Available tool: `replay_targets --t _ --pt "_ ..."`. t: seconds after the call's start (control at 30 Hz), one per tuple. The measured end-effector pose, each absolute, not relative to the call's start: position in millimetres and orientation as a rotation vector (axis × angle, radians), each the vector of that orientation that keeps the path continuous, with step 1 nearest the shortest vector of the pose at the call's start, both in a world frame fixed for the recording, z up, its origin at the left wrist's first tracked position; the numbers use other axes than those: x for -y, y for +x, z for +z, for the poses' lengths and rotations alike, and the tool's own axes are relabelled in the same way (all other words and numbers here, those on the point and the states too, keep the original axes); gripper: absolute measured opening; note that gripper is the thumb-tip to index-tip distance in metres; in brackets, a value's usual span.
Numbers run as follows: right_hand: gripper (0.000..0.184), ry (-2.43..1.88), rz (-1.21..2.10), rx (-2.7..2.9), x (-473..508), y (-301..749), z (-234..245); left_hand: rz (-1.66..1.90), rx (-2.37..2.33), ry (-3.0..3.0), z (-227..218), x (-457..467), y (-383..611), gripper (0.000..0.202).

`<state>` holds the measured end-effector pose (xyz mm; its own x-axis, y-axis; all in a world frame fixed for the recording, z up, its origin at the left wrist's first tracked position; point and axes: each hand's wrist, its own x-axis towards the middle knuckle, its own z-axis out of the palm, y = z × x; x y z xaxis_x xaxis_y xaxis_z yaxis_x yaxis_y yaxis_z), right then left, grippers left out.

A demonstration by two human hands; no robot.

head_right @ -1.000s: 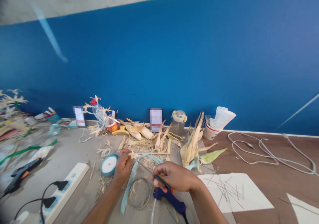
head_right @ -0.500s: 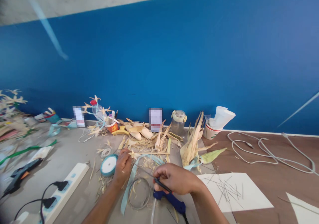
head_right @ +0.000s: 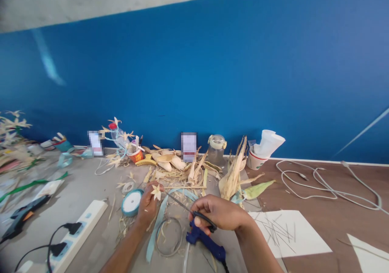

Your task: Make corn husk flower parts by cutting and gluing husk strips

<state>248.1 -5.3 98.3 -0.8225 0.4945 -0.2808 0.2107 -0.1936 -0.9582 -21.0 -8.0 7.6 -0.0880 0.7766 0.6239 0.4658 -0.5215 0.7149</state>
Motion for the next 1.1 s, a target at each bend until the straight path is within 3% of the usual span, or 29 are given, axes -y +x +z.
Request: replay_targets --t 0.27,0.6,1.1 --pt "0.058 -0.666 2.27 1.832 4.2 232.8 87.6 1.595 -1.25 1.902 3.1 7.2 -20.4 0.027" --pt "0.053 -0.734 2.22 1.81 7.8 231.1 86.8 1.686 -1.493 1.92 9.7 9.3 -22.0 0.022" --pt "0.012 -1.028 1.915 1.961 12.9 226.0 96.5 1.722 -1.796 2.241 13.3 12.1 -28.6 0.026"
